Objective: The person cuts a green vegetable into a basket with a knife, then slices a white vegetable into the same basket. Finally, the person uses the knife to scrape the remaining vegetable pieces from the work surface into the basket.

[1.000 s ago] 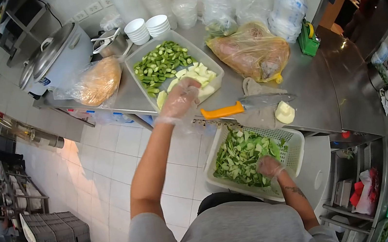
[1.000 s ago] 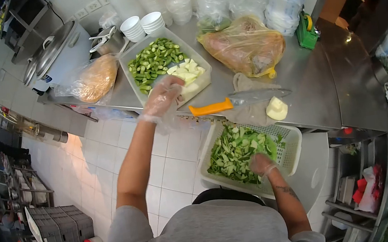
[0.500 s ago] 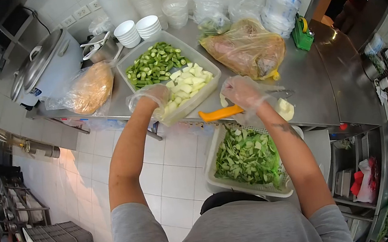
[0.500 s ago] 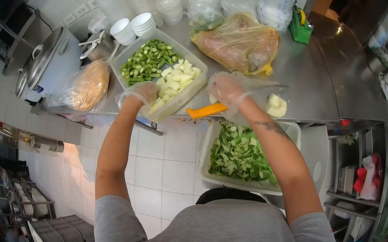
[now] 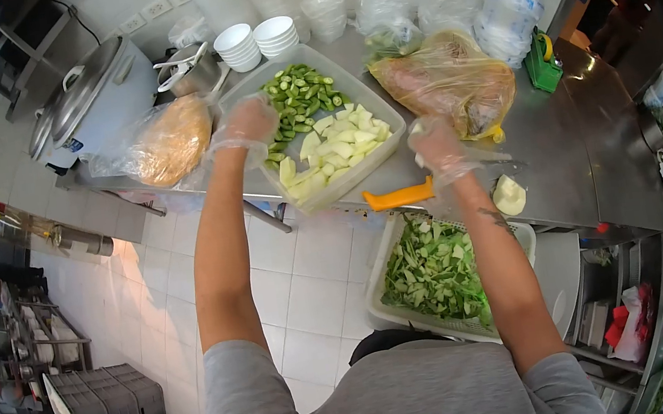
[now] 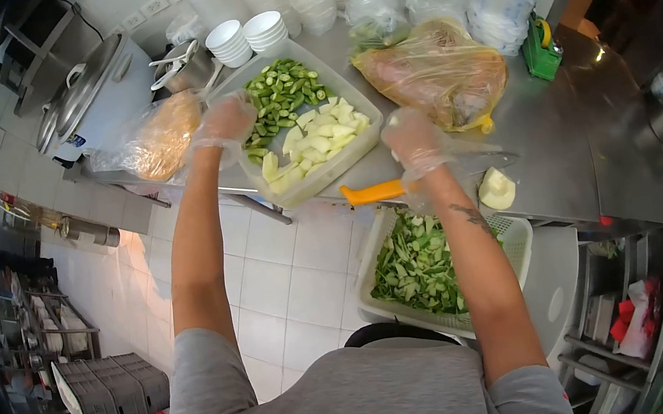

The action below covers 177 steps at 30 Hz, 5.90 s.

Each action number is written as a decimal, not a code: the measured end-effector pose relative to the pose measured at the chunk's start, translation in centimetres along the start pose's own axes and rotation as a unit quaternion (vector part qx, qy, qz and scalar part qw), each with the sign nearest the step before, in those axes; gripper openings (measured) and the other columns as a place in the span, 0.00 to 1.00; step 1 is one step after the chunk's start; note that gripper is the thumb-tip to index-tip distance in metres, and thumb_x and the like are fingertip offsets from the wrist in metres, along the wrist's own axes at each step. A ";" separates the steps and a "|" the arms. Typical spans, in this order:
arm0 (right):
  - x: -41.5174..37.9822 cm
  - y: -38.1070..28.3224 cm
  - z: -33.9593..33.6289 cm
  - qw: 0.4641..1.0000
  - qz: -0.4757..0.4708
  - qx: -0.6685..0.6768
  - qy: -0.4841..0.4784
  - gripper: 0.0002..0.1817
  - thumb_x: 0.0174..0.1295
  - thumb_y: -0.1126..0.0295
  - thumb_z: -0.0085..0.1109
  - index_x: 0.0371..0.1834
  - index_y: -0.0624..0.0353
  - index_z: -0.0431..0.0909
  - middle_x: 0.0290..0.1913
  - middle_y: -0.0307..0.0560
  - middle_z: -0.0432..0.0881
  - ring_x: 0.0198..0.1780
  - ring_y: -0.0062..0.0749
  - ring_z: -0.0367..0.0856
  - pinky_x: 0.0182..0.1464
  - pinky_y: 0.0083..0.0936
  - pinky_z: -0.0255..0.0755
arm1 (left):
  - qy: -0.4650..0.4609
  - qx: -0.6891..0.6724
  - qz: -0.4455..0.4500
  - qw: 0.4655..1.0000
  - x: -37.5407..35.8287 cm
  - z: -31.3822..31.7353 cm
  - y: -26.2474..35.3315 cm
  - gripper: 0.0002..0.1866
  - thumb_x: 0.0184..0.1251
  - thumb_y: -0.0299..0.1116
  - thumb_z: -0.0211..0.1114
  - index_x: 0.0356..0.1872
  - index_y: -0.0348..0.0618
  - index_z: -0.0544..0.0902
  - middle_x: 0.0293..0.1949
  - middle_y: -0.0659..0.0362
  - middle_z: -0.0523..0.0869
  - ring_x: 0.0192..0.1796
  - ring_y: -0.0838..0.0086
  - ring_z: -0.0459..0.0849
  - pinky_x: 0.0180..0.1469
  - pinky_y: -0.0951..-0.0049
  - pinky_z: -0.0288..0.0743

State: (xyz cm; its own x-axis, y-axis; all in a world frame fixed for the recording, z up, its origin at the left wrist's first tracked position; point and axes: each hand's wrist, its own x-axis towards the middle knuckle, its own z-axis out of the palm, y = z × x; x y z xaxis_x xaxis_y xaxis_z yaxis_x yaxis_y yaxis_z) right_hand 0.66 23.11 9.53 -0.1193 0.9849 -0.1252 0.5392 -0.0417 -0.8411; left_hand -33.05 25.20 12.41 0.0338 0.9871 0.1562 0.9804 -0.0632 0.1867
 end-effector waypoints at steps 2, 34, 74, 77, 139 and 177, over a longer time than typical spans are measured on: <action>0.4 -1.1 -0.7 0.987 -0.088 0.120 0.056 0.13 0.50 0.71 0.54 0.38 0.66 0.77 0.31 0.54 0.81 0.32 0.43 0.79 0.40 0.36 0.72 | -0.005 0.051 -0.006 0.999 0.0 0.8 -0.7 0.14 0.57 0.35 0.56 0.34 0.36 0.84 0.39 0.43 0.86 0.43 0.50 0.85 0.46 0.57 0.77; -11.5 19.7 -10.5 0.972 0.080 0.016 0.222 0.22 0.60 0.59 0.58 0.49 0.68 0.77 0.45 0.65 0.82 0.50 0.56 0.81 0.53 0.39 0.72 | -0.161 0.049 0.175 0.970 -8.2 10.4 24.2 0.10 0.62 0.28 0.52 0.42 0.39 0.78 0.38 0.45 0.86 0.42 0.52 0.85 0.45 0.55 0.77; -10.7 15.6 -8.7 0.988 -0.073 0.023 0.134 0.21 0.58 0.69 0.63 0.51 0.72 0.75 0.43 0.65 0.81 0.46 0.49 0.81 0.51 0.35 0.72 | -0.071 -0.341 0.062 0.935 -18.5 10.4 26.7 0.14 0.63 0.29 0.55 0.48 0.35 0.71 0.30 0.37 0.80 0.35 0.42 0.80 0.38 0.50 0.72; -10.5 16.6 -7.8 0.983 -0.067 0.052 0.160 0.21 0.57 0.70 0.64 0.51 0.72 0.76 0.42 0.64 0.81 0.46 0.51 0.81 0.51 0.35 0.72 | -0.091 -0.298 0.078 0.947 -18.6 11.8 26.9 0.18 0.62 0.29 0.55 0.52 0.34 0.71 0.32 0.37 0.81 0.36 0.42 0.81 0.40 0.49 0.73; -9.7 16.2 -8.3 0.991 -0.084 0.019 0.098 0.22 0.62 0.59 0.60 0.50 0.68 0.77 0.37 0.59 0.84 0.40 0.46 0.82 0.45 0.34 0.74 | -0.091 -0.197 0.045 0.975 -20.0 10.1 28.4 0.21 0.62 0.29 0.57 0.57 0.36 0.69 0.22 0.42 0.82 0.28 0.45 0.82 0.33 0.48 0.74; -9.7 17.0 -7.8 0.970 -0.083 -0.173 0.152 0.26 0.65 0.52 0.55 0.52 0.68 0.75 0.45 0.67 0.80 0.49 0.60 0.78 0.51 0.41 0.71 | -0.232 -0.144 0.069 0.959 -19.7 7.4 29.6 0.12 0.64 0.25 0.48 0.48 0.32 0.68 0.34 0.39 0.83 0.36 0.45 0.84 0.38 0.50 0.77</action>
State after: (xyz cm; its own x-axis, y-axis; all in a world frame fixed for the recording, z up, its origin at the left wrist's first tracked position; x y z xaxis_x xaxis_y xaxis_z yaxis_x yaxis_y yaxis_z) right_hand 17.47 14.15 0.48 -0.0052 0.9794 0.2021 0.7876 0.1285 -0.6027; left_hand -3.30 5.00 7.72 0.3086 0.9211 -0.2376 0.8684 -0.1709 0.4655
